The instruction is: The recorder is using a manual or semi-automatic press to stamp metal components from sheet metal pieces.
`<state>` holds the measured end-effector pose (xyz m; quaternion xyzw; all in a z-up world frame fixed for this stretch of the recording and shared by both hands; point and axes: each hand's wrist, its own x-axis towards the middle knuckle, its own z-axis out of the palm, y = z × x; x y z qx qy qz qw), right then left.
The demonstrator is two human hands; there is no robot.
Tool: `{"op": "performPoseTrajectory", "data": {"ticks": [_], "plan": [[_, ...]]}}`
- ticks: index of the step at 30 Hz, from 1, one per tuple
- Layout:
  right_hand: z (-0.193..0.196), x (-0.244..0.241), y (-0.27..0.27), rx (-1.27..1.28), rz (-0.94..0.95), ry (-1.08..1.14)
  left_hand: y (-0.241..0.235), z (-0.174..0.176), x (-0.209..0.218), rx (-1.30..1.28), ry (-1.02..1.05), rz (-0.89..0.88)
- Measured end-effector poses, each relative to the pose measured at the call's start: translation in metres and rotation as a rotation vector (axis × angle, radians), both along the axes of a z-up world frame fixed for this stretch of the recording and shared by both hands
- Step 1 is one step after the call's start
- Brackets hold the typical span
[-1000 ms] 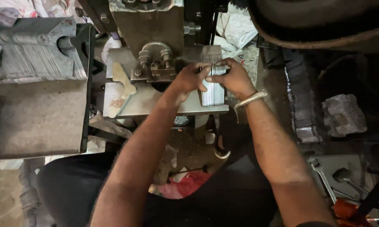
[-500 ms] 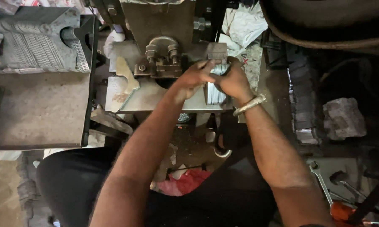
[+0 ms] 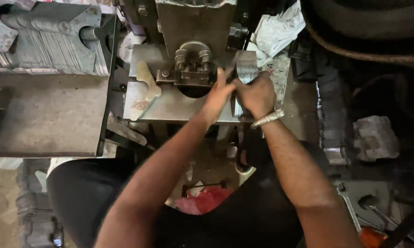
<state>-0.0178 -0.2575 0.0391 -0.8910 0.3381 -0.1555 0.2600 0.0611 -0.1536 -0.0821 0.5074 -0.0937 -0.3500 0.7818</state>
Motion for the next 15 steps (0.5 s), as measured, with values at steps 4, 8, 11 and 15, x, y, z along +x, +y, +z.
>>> {"op": "performPoseTrajectory", "data": {"ticks": [4, 8, 11, 15], "plan": [[0.0, 0.003, -0.004, -0.062, -0.011, 0.039, 0.069, 0.053, -0.041, 0.326, -0.689, 0.138], [-0.001, 0.003, -0.007, -0.101, 0.023, 0.017, 0.154, 0.143, -0.075, 0.644, -0.594, -0.681], [0.005, -0.003, -0.003, -0.09, 0.028, 0.059, 0.199, 0.115, -0.094, 0.63, -0.718, -1.072], [0.01, 0.006, -0.009, -0.168, 0.023, 0.171, 0.205, 0.08, -0.108, 1.21, -1.03, -1.428]]}}
